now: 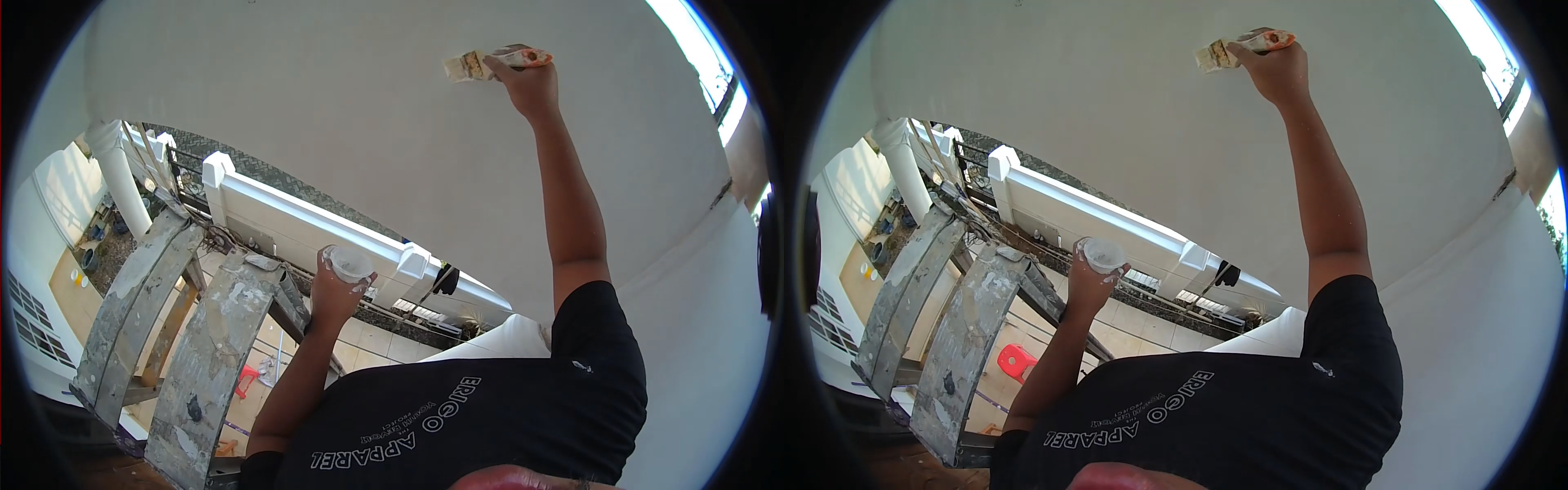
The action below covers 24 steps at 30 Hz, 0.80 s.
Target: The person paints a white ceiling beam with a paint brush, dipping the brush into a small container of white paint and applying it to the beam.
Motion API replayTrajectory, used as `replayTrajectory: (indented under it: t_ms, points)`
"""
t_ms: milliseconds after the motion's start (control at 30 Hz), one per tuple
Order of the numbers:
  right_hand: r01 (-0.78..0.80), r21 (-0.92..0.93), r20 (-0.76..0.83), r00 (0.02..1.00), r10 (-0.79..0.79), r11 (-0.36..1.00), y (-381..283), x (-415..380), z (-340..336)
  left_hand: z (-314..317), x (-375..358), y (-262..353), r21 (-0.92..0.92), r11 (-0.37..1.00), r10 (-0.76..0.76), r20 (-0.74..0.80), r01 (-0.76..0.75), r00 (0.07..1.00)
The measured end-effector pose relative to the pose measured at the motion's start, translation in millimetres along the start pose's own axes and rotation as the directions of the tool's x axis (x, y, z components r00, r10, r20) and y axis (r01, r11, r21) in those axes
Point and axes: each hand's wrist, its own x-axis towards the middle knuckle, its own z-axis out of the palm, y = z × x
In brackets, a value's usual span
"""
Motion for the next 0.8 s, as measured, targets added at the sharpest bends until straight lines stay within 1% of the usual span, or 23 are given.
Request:
replayTrajectory:
  t_ms: [67,100,133,233,267,333,367,433,467,533,567,633,667,733,800]
  points:
    - [0.042,-0.088,-0.102,0.993,-0.051,0.995,-1.5,6.1,-10.8,1.1,0.5,-2.9,-0.03,0.999,0.014,-0.006,-0.014,1.0]
    - [0.01,-0.088,-0.081,0.997,-0.017,0.996,-8.4,-0.2,-10.9,0.7,0.4,-1.0,-0.033,0.999,0.009,-0.001,-0.009,1.0]
    - [0.007,-0.092,-0.076,0.997,-0.014,0.996,-10.3,-9.0,-6.6,-1.0,0.2,3.0,-0.019,1.0,0.004,-0.001,-0.004,1.0]
    - [0.092,-0.079,0.124,0.989,-0.082,0.993,-6.0,-36.6,15.8,-1.6,-1.8,3.6,0.001,1.0,-0.013,0.003,0.013,1.0]
    - [0.095,-0.079,0.126,0.988,-0.085,0.992,1.2,-45.4,28.4,-1.5,-1.2,3.4,0.009,1.0,-0.021,0.009,0.021,1.0]
    - [0.173,-0.14,0.277,0.952,-0.129,0.975,13.2,-58.3,49.3,-1.1,-1.4,1.8,0.021,1.0,-0.01,0.005,0.01,1.0]
    - [0.176,-0.139,0.278,0.951,-0.132,0.974,14.8,-56.1,51.3,-0.8,-1.4,0.5,0.035,0.999,0.0,0.001,0.0,1.0]
    - [0.23,-0.254,0.338,0.931,-0.137,0.939,14.2,-47.0,53.7,1.0,-1.5,-2.7,0.032,0.999,0.004,-0.014,-0.003,1.0]
    - [0.235,-0.255,0.342,0.929,-0.14,0.938,12.5,-36.2,47.0,1.7,-1.6,-3.7,0.031,0.999,0.008,-0.025,-0.007,1.0]
    - [0.187,-0.278,0.193,0.972,-0.135,0.942,-5.1,-8.3,17.6,1.9,-1.4,-3.9,0.041,0.999,0.009,-0.035,-0.007,0.999]
    - [0.191,-0.28,0.2,0.97,-0.138,0.941,-10.7,0.6,6.7,2.2,-1.6,-3.4,0.054,0.998,0.013,-0.04,-0.011,0.999]
    - [0.206,-0.242,0.075,0.978,-0.193,0.948,-18.8,10.5,-8.0,0.7,-1.9,-2.2,0.025,1.0,0.01,-0.035,-0.01,0.999]
    - [0.206,-0.247,0.079,0.978,-0.192,0.947,-19.6,4.0,-3.0,0.3,-2.0,-1.1,0.001,1.0,0.013,-0.027,-0.013,1.0]
    - [0.091,-0.229,0.26,0.965,-0.029,0.969,-24.9,-25.3,22.7,-0.3,-1.8,1.6,-0.002,1.0,-0.002,-0.028,0.002,1.0]
    - [0.167,-0.262,0.385,0.921,-0.056,0.95,-1.1,-49.5,55.2,-0.6,-3.7,1.1,0.0,1.0,-0.018,-0.037,0.018,0.999]
